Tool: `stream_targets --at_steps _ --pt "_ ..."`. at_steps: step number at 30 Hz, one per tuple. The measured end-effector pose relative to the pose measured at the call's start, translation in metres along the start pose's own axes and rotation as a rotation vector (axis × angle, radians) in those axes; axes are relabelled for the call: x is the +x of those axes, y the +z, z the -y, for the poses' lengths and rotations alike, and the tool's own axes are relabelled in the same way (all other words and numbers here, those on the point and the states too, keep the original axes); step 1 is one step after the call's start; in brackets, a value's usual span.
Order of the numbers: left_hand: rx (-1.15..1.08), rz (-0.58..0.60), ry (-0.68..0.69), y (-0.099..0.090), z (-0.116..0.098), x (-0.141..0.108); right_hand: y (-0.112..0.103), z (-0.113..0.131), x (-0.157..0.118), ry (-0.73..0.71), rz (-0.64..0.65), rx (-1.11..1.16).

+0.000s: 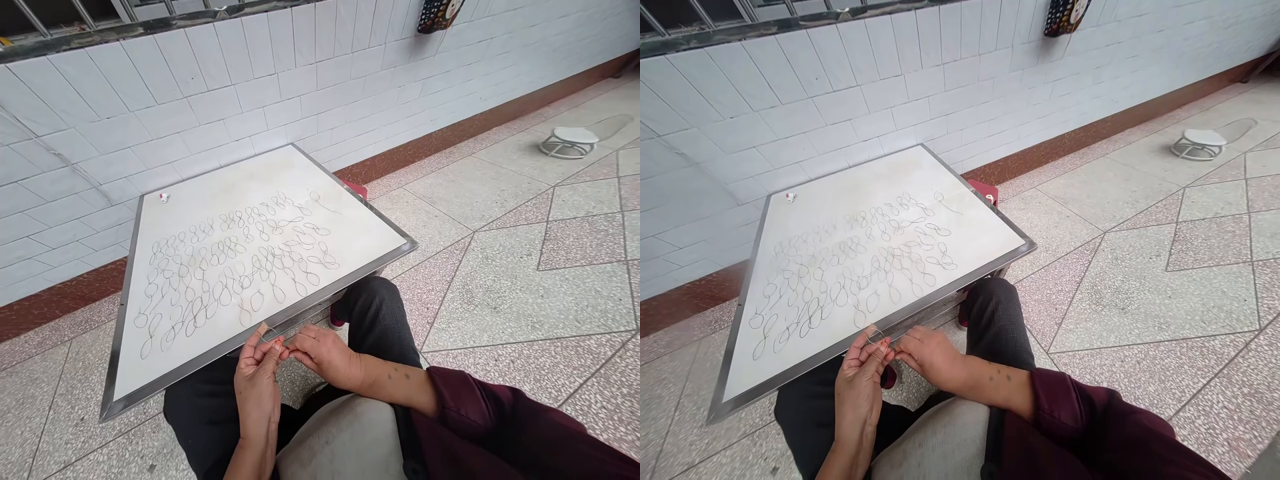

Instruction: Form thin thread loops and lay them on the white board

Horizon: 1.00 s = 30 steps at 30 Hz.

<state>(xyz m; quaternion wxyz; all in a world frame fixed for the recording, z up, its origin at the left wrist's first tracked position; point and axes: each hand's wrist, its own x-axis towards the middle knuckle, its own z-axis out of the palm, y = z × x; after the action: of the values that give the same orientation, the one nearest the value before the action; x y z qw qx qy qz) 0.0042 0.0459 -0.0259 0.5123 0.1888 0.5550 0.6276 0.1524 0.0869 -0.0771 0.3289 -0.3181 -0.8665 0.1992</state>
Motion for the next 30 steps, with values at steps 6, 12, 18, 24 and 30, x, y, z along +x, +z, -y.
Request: stream_targets --at_steps 6,12,18,24,30 --pt "-0.058 -0.058 -0.001 -0.009 -0.011 0.007 -0.006 -0.002 -0.005 -0.068 -0.016 -0.087" --pt "-0.072 -0.138 0.040 -0.018 -0.019 0.011 -0.015 -0.005 -0.011 -0.157 0.027 -0.184" --pt "-0.099 -0.256 0.181 -0.036 -0.044 0.020 -0.012 -0.023 -0.036 -0.058 -0.002 -0.114" --pt "-0.041 -0.272 0.240 -0.044 -0.062 0.016 -0.024 -0.024 -0.031 0.147 -0.140 0.165" --pt "-0.035 -0.158 0.154 -0.028 -0.053 0.006 -0.034 -0.003 0.013 0.104 -0.014 0.325"
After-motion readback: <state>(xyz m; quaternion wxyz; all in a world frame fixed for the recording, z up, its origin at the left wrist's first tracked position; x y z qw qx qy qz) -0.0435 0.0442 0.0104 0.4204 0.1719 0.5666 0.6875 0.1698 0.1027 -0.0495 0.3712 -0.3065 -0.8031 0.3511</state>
